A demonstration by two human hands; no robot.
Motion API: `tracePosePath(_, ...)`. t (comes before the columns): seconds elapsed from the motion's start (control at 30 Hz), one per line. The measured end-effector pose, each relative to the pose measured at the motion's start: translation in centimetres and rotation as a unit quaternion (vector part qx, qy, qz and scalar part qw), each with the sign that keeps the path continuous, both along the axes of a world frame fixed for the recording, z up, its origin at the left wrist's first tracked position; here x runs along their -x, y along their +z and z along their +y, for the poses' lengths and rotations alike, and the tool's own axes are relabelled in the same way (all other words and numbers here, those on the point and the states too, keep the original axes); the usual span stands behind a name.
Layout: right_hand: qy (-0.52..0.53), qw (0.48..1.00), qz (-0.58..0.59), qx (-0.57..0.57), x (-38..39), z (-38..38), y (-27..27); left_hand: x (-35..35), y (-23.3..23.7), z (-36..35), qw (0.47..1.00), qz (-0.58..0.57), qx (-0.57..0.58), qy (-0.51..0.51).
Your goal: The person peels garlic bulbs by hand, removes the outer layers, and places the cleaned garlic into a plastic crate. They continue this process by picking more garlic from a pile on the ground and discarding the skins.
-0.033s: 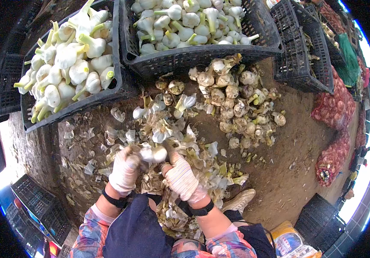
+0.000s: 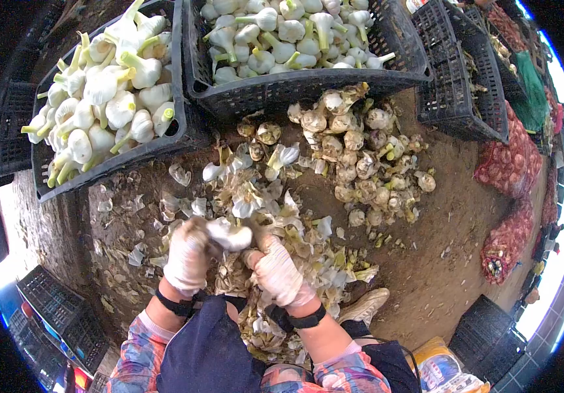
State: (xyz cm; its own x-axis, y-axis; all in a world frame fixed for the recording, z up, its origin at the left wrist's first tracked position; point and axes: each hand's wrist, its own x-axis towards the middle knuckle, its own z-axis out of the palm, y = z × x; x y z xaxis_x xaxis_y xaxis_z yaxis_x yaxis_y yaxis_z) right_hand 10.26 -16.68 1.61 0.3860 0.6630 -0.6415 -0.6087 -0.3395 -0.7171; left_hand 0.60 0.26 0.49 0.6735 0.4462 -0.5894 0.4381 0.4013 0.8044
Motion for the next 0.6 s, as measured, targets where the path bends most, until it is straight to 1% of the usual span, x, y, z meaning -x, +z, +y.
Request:
tracePosePath(0.03, -0.016, 0.996, 0.083, -0.035, -0.1, 0.1, 0.5, -0.3, 0.0, 0.2, 0.992, -0.012, 0.083, 0.099)
tracePosePath(0.07, -0.016, 0.996, 0.081, -0.025, -0.1, 0.0, 1.4, 0.1, -1.3, 0.4, 0.969, -0.052, 0.114, 0.211)
tracePosePath(0.13, -0.095, 0.96, 0.24, -0.104, 0.7, 0.7, 2.6, 0.5, -2.8, 2.1, 0.912, -0.05, 0.17, 0.37)
tracePosePath(0.17, -0.115, 0.941, 0.289, -0.133, 0.7, 0.9, 2.9, 0.8, -1.8, 2.5, 0.935, -0.059, 0.152, 0.315)
tracePosePath(0.2, -0.115, 0.941, 0.288, -0.133, 0.8, 0.7, 2.6, 0.9, -1.4, 2.4, 0.935, -0.06, 0.152, 0.315)
tracePosePath(0.23, -0.123, 0.934, 0.304, -0.143, 0.8, 0.4, 2.0, 1.1, -1.1, 2.0, 0.961, -0.097, 0.148, 0.213)
tracePosePath(0.27, -0.131, 0.925, 0.322, -0.155, 0.8, 0.5, 1.8, 1.2, -0.9, 1.8, 0.976, -0.131, 0.139, 0.108)
tracePosePath(0.3, -0.13, 0.924, 0.323, -0.155, 0.8, 0.6, 1.9, 0.8, -0.8, 1.4, 0.98, -0.107, 0.154, 0.069)
tracePosePath(0.33, -0.13, 0.938, 0.301, -0.111, 0.7, 0.9, 2.2, 1.0, 0.4, 1.2, 0.991, -0.047, 0.123, -0.011)
tracePosePath(0.37, -0.13, 0.95, 0.276, -0.064, 0.6, 1.0, 2.4, 0.7, 2.0, 0.8, 0.993, -0.017, 0.11, -0.047)
tracePosePath(0.4, -0.131, 0.951, 0.273, -0.062, 0.4, 0.8, 2.4, 0.4, 2.8, 0.5, 0.992, 0.01, 0.098, -0.083)
tracePosePath(0.43, -0.108, 0.948, 0.289, -0.076, 0.0, 0.6, 2.4, 0.3, 2.4, 0.7, 0.994, -0.018, 0.051, -0.099)
tracePosePath(0.47, -0.085, 0.944, 0.306, -0.09, -0.2, 0.4, 2.3, 0.4, 1.8, 0.6, 0.993, -0.023, 0.052, -0.1)
tracePosePath(0.53, -0.074, 0.941, 0.315, -0.1, -0.1, 0.6, 2.2, 0.5, 0.5, 0.3, 0.99, -0.084, -0.05, -0.101)
tracePosePath(0.57, -0.047, 0.934, 0.337, -0.113, -0.6, 1.0, 2.9, 0.2, 1.0, 0.5, 0.994, -0.039, -0.051, -0.087)
tracePosePath(0.6, -0.019, 0.925, 0.359, -0.124, -1.2, 1.6, 3.9, 0.2, 0.1, 1.1, 0.996, 0.002, -0.054, -0.076)
